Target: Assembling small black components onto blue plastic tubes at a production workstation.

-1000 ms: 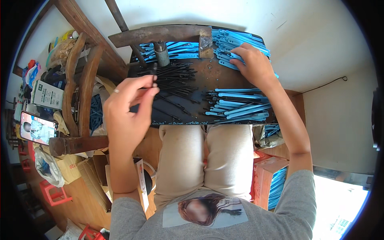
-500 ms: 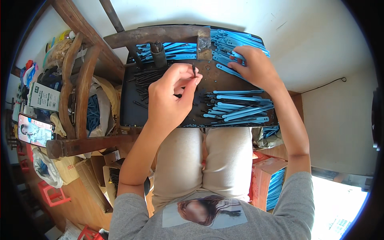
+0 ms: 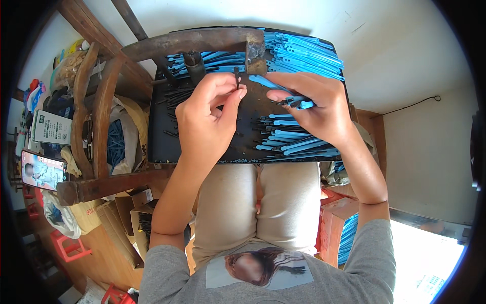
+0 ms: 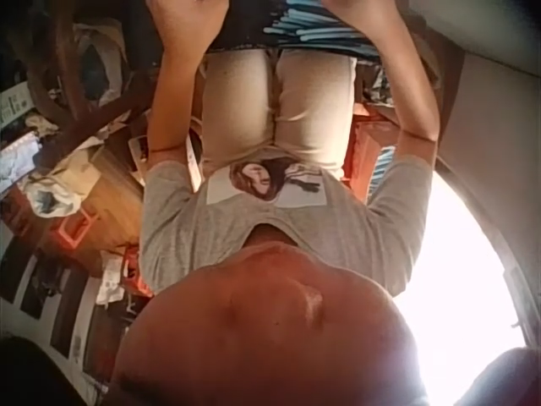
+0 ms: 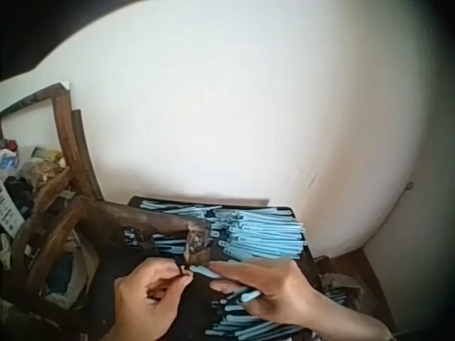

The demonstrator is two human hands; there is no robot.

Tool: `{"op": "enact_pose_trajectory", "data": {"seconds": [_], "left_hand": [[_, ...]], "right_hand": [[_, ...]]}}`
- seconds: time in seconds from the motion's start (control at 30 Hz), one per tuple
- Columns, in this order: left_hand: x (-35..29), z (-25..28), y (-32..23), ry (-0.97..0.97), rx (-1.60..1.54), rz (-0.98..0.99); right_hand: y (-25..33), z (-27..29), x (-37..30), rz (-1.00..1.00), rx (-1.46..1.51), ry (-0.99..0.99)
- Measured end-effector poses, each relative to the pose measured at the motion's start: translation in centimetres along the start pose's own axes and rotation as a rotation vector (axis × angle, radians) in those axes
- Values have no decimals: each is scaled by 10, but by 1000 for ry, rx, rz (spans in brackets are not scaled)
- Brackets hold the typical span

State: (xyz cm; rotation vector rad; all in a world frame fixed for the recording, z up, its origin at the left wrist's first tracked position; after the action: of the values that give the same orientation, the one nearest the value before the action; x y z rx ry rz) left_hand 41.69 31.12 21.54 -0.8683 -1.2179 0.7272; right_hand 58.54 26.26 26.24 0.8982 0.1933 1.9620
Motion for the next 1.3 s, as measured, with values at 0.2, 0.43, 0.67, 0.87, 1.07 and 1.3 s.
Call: {"op": "enact_pose_trajectory", "data": {"seconds": [0.2, 0.43, 0.67, 0.87, 1.07, 1.3], "left_hand": [[3, -3, 2, -14, -5, 10], [5, -4, 3, -18, 1, -62], [5, -4, 6, -17, 9, -99], [3, -3, 6, -17, -44, -101], [-8, -2, -11, 2, -95, -106], [-34, -16, -43, 441, 276, -255]], "right_hand": [[-2, -7, 4, -14, -30, -20], [-5, -6, 7, 5, -47, -14], [-6, -8, 6, 13, -39, -30], [-4, -10, 3, -80, -13, -58], [18, -6, 3, -169, 104, -72], [32, 7, -8, -264, 324, -120]]}}
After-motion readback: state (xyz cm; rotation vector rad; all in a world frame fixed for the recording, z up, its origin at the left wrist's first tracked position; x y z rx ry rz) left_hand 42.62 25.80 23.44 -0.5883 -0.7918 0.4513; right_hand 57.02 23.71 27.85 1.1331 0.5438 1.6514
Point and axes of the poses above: each hand's wrist, its own x-axis towards the middle knuckle, its own z-axis out of the back of the hand, y = z × x, the point moved 5 cm from there along x, towards the middle knuckle, and after that the axes turned 2 degrees about y, right-handed, at the moved point
